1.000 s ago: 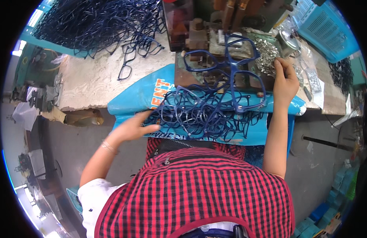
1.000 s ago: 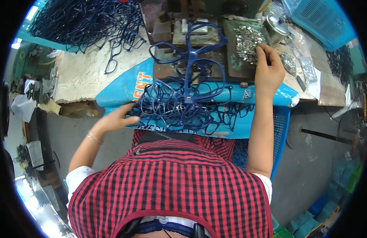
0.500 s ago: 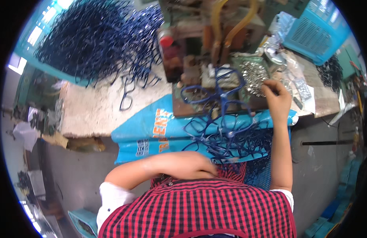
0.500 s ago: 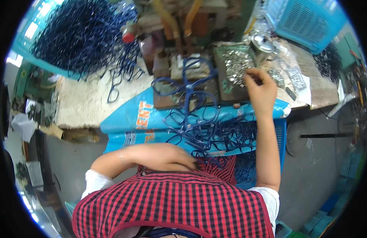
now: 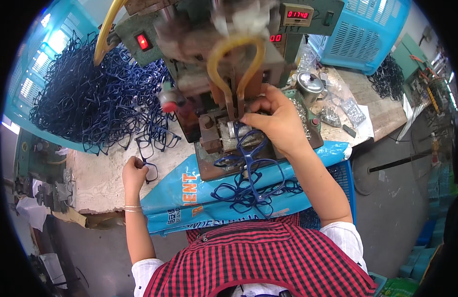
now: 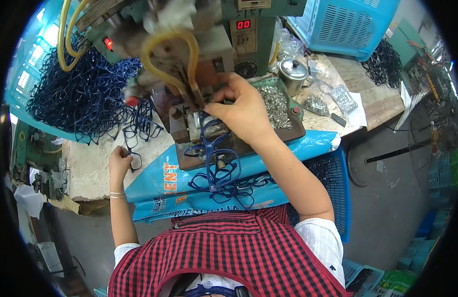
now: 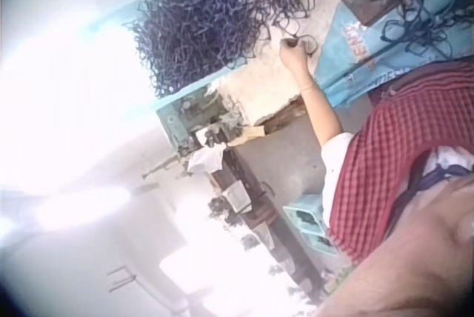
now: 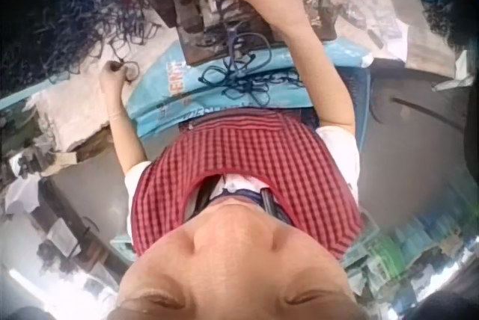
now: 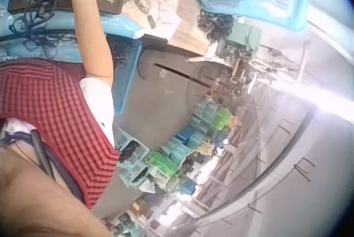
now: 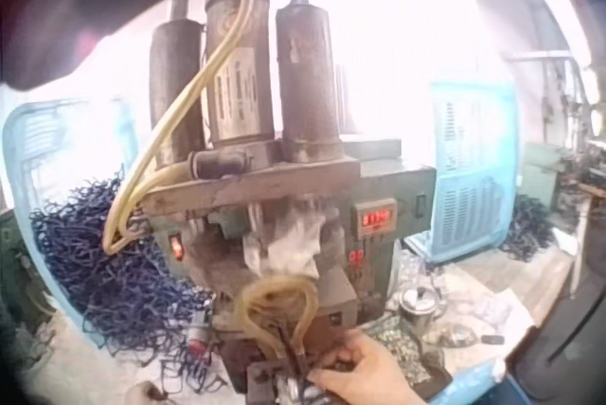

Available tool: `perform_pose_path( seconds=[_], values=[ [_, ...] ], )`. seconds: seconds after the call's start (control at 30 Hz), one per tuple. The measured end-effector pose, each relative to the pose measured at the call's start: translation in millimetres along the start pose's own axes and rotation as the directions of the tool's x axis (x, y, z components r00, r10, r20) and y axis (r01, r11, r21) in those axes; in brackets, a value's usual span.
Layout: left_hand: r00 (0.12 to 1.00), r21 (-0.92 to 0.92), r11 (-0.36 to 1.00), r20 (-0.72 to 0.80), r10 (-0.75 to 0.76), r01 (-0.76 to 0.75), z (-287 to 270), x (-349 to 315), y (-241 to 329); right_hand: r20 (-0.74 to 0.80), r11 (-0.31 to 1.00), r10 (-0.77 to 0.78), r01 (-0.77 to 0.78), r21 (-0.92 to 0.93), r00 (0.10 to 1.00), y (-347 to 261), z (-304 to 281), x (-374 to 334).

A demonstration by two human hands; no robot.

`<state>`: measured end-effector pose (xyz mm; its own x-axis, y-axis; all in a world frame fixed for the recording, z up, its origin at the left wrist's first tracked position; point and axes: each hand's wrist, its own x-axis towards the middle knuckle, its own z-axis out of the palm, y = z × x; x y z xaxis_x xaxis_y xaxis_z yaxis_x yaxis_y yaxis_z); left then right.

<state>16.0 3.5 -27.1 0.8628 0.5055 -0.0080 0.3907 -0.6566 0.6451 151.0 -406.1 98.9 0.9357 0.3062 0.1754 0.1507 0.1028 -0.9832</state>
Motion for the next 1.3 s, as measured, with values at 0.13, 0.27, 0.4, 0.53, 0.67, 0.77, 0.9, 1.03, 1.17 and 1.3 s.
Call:
perform_pose_path(
  seconds=[0.13, 0.27, 0.4, 0.53, 0.67, 0.77, 0.9, 1.03, 1.17, 1.3],
  values=[
    [0.998, -0.658, 0.752, -0.026, -0.053, 0.023, 2.5, -22.4, 52.2, 0.001, 0.99, 0.026, -0.026, 0.14, 1.0, -3.2, 16.1, -4.6],
    [0.991, -0.903, 0.422, -0.02, 0.135, -0.076, -11.9, -52.0, 135.6, -0.088, 0.982, 0.041, -0.024, 0.188, 0.995, -6.9, 28.2, -18.4],
    [0.733, -0.929, 0.369, 0.26, 0.628, 0.012, -22.4, -92.8, 219.7, -0.076, 0.989, -0.067, 0.076, 0.125, 0.995, -22.9, 23.2, -41.3],
    [0.388, -0.579, 0.497, 0.81, 0.44, 0.646, 5.9, -106.5, 266.9, -0.138, 0.751, -0.249, 0.101, -0.653, 0.959, 23.0, -33.3, -32.6],
    [0.416, -0.543, 0.432, 0.836, 0.359, 0.72, 44.3, -98.8, 273.1, -0.116, 0.321, -0.379, 0.013, -0.947, 0.918, 75.0, -77.4, -32.3],
    [0.391, -0.518, 0.451, 0.852, 0.347, 0.727, 45.0, -98.8, 272.7, -0.101, 0.342, -0.459, 0.071, -0.937, 0.883, 87.3, -86.2, -33.4],
    [0.42, -0.488, 0.463, 0.873, 0.248, 0.74, 42.1, -99.3, 285.0, -0.143, 0.37, -0.488, 0.055, -0.927, 0.861, 90.2, -82.0, -28.4],
    [0.454, -0.542, 0.454, 0.841, 0.295, 0.708, 43.6, -102.4, 278.7, -0.176, 0.395, -0.435, 0.011, -0.918, 0.883, 74.2, -73.5, -17.9],
    [0.495, -0.631, 0.654, 0.761, 0.419, 0.417, 41.6, -108.4, 234.3, -0.44, 0.651, -0.343, -0.127, -0.749, 0.83, 81.2, -77.4, -32.3],
    [0.975, -0.692, 0.71, 0.039, 0.218, -0.131, 4.3, -93.1, 177.9, -0.473, 0.813, -0.243, -0.088, -0.576, 0.847, 77.7, -83.9, -50.6]
  ],
)
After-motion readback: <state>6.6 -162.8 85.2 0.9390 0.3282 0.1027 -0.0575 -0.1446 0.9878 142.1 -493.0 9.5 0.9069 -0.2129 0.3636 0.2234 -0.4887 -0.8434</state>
